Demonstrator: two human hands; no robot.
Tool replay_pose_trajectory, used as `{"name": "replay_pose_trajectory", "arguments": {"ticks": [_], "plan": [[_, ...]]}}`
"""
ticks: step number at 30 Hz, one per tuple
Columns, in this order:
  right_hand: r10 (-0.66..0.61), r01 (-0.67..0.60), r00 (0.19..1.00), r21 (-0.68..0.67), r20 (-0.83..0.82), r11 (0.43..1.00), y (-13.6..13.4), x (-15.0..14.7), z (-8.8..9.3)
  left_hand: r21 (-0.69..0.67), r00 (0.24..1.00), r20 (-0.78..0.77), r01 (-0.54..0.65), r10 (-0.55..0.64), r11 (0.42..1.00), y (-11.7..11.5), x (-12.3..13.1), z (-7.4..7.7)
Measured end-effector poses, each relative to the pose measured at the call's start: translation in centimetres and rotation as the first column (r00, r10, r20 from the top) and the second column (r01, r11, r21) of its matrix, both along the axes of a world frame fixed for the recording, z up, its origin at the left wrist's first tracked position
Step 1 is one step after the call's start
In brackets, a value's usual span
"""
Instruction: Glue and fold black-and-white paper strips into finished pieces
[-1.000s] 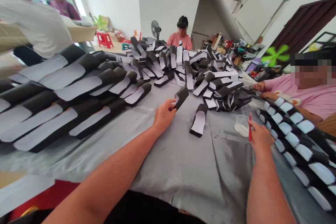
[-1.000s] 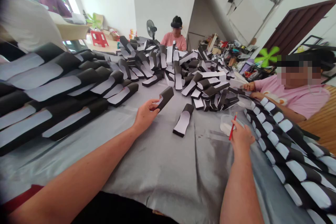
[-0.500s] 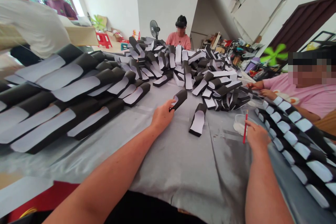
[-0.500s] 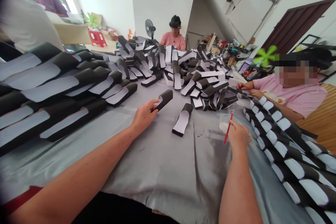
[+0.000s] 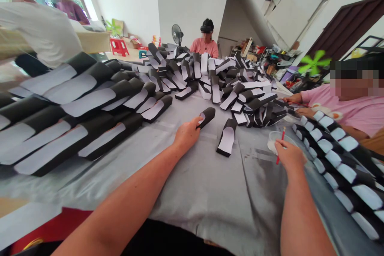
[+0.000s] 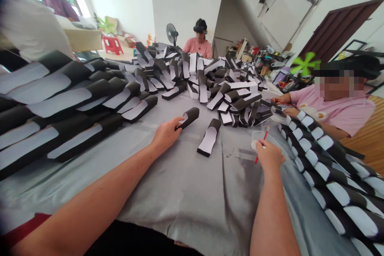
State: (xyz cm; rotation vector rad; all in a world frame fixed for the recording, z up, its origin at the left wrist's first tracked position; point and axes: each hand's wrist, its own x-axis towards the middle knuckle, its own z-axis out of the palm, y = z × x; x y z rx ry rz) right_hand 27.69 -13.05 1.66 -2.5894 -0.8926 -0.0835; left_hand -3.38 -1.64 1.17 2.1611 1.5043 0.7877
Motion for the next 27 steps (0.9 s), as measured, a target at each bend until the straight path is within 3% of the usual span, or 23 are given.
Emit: {"name": "replay_pose_trajectory", "arguments": {"ticks": [11, 19, 27], "plan": [[-0.064, 0.058, 0.997, -0.111, -0.043, 0.992, -0.4, 0.3, 0.8, 0.019, 1.0, -0.012, -0.006, 0.007, 1.0, 0.2, 0.0, -0.4], [-0.098, 0.097, 0.995, -0.035, -0.027, 0.995, -0.4, -0.1, 1.2, -0.002, 1.0, -0.018, 0.003, -0.003, 1.0, 0.1, 0.1, -0.1], [-0.036, 0.035, 0.999, 0.022, 0.017, 0.999, -0.4, 1.0, 0.2, -0.008, 0.999, -0.032, 0.027, -0.027, 1.0, 0.0, 0.1, -0.2]]}}
